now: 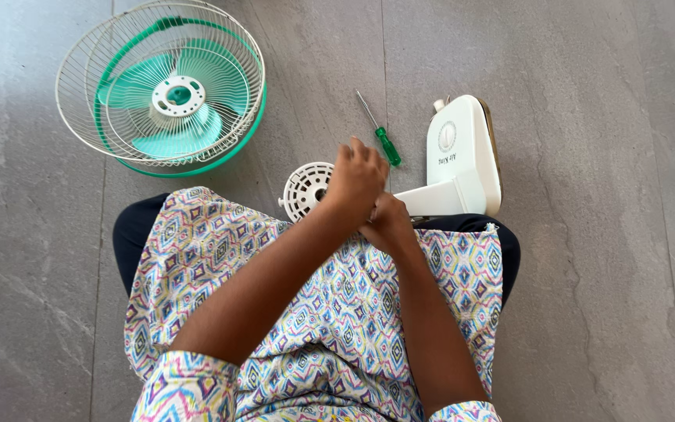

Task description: The person disassembles a white pedestal fan by removing the motor housing and using a screwdriver to loosen screws on the motor assembly. The fan cage and blades are placed nearby on the floor.

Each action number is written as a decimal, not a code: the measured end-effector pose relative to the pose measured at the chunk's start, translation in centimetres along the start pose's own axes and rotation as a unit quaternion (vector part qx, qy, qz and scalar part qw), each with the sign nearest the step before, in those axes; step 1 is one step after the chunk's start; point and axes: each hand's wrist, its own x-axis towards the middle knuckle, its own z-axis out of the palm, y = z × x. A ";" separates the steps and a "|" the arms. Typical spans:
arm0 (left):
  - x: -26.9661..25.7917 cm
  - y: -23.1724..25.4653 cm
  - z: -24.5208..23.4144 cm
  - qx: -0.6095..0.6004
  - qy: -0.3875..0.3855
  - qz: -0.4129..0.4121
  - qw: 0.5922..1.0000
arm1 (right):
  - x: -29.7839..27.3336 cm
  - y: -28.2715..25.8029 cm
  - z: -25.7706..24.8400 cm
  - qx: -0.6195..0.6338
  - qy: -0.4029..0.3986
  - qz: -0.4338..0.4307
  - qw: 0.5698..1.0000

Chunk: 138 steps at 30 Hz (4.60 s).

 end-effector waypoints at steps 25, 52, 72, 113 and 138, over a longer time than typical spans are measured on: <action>1.2 -3.5 1.0 -0.191 -0.193 -0.028 0.962 | -0.3 0.7 0.4 0.135 0.020 0.041 0.990; 2.1 -4.2 6.1 -0.369 -0.046 -0.098 0.923 | -0.6 1.1 1.2 0.124 0.014 0.077 0.989; 3.4 -7.3 11.0 -0.568 -0.208 -0.117 0.788 | -1.1 -2.3 0.0 0.017 -0.003 0.131 0.991; 2.3 -7.4 8.2 -0.481 -0.129 -0.003 0.867 | -1.1 -3.1 1.2 0.070 0.018 0.118 0.990; -0.3 -6.0 5.9 -0.443 -0.046 0.017 0.895 | -1.8 -3.0 -2.2 -0.011 -0.064 0.077 0.995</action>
